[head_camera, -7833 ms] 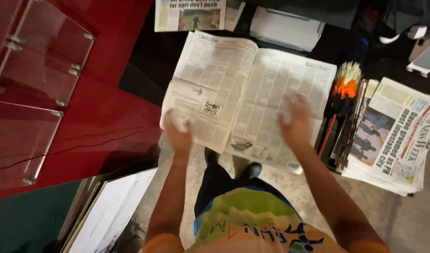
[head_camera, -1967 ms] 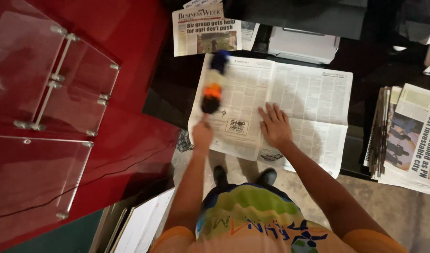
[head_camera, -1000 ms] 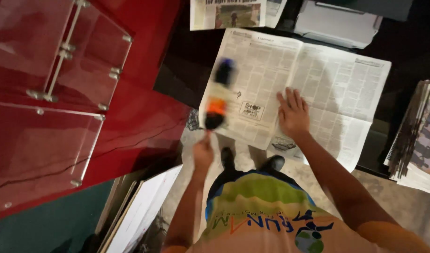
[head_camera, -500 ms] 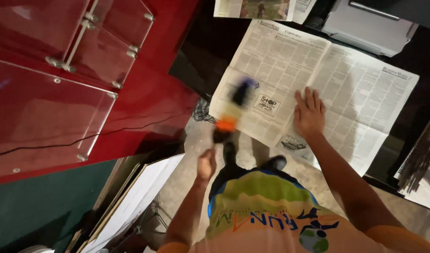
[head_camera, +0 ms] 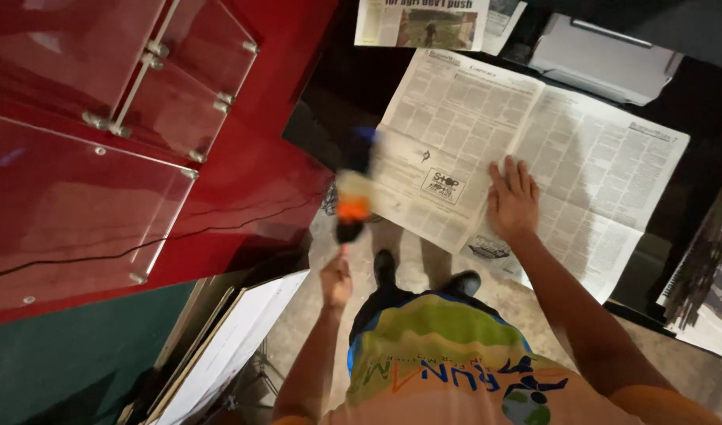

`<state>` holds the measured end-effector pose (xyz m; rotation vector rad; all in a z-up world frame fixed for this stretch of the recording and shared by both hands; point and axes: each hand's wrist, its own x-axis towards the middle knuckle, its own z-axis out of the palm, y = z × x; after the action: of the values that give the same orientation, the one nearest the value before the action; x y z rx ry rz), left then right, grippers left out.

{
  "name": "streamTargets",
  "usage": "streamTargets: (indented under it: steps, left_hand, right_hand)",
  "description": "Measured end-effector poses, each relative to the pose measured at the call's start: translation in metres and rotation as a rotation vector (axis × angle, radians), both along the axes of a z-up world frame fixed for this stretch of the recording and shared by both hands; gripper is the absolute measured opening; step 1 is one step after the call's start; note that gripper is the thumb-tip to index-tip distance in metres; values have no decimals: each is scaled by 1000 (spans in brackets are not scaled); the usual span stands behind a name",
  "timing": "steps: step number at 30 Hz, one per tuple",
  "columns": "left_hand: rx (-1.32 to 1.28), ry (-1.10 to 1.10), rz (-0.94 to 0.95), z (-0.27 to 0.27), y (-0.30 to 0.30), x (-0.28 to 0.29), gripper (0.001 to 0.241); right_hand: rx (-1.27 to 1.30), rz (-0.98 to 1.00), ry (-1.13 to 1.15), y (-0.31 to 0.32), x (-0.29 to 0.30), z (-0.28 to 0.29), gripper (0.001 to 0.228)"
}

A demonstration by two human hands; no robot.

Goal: Dusting and organizing stacks of newspapers on a desk using a colorful duster.

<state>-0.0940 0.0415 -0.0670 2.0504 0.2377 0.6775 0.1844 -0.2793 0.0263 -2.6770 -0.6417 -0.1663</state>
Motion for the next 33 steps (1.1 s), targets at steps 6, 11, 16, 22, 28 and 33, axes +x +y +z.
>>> streamTargets:
  steps: [6, 11, 16, 22, 28, 33]
  left_hand:
    - [-26, 178, -182, 112, -41, 52, 27]
    - [180, 300, -298, 33, -31, 68, 25]
    - [304, 447, 109, 50, 35, 91, 32]
    - [256, 107, -15, 73, -34, 122, 44]
    - [371, 269, -166, 85, -63, 146, 51]
    - [558, 582, 140, 23, 37, 165, 42]
  right_hand:
    - [-51, -4, -59, -4, 6, -20, 56]
    - [-105, -23, -61, -4, 8, -17, 50]
    - [-46, -15, -25, 0, 1, -9, 54]
    - [-24, -27, -14, -1, 3, -11, 58]
    - [-132, -45, 75, -11, 1, -23, 52]
    - [-151, -12, 5, -11, -4, -1, 63]
